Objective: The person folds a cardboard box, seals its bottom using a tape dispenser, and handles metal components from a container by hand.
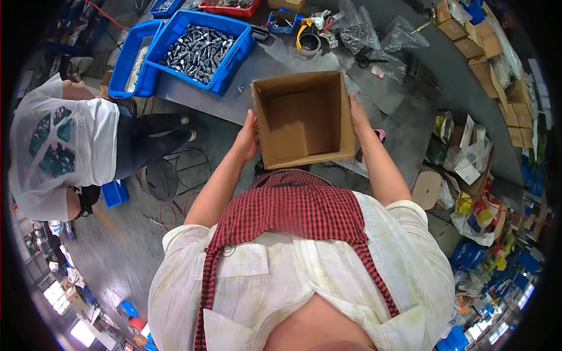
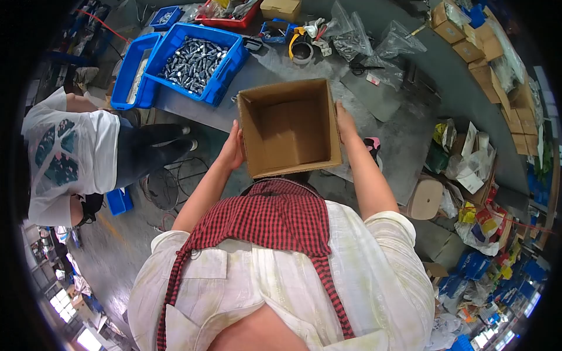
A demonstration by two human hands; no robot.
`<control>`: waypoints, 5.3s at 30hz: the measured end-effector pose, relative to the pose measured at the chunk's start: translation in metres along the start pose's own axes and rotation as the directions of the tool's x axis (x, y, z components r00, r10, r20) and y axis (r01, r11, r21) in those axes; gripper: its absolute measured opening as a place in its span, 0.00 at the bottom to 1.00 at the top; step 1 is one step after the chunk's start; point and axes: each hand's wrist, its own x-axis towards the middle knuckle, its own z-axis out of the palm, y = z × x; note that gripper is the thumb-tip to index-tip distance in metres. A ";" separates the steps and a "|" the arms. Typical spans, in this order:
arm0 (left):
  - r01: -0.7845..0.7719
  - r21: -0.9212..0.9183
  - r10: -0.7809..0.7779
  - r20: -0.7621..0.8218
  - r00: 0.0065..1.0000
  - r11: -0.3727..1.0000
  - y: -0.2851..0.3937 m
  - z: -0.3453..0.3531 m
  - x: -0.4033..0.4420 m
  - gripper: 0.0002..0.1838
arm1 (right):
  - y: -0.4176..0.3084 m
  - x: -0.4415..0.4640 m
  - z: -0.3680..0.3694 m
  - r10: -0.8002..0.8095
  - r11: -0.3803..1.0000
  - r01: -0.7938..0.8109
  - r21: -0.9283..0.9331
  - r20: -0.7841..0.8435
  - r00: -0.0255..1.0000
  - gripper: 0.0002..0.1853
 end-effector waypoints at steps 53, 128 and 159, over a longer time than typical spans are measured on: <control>0.290 0.936 0.333 -0.343 0.878 0.199 -0.109 0.021 0.168 0.43 | 0.114 0.061 0.075 0.265 0.850 -0.059 -0.523 0.328 0.907 0.23; 0.230 0.959 -0.104 -0.248 0.963 -0.164 -0.103 0.001 0.189 0.30 | 0.144 0.076 0.086 -0.145 0.396 0.295 -0.870 0.258 0.955 0.26; 0.422 0.906 0.016 -0.422 0.906 0.019 -0.081 0.025 0.156 0.51 | 0.125 0.066 0.096 0.003 0.432 0.108 -0.896 0.121 0.993 0.36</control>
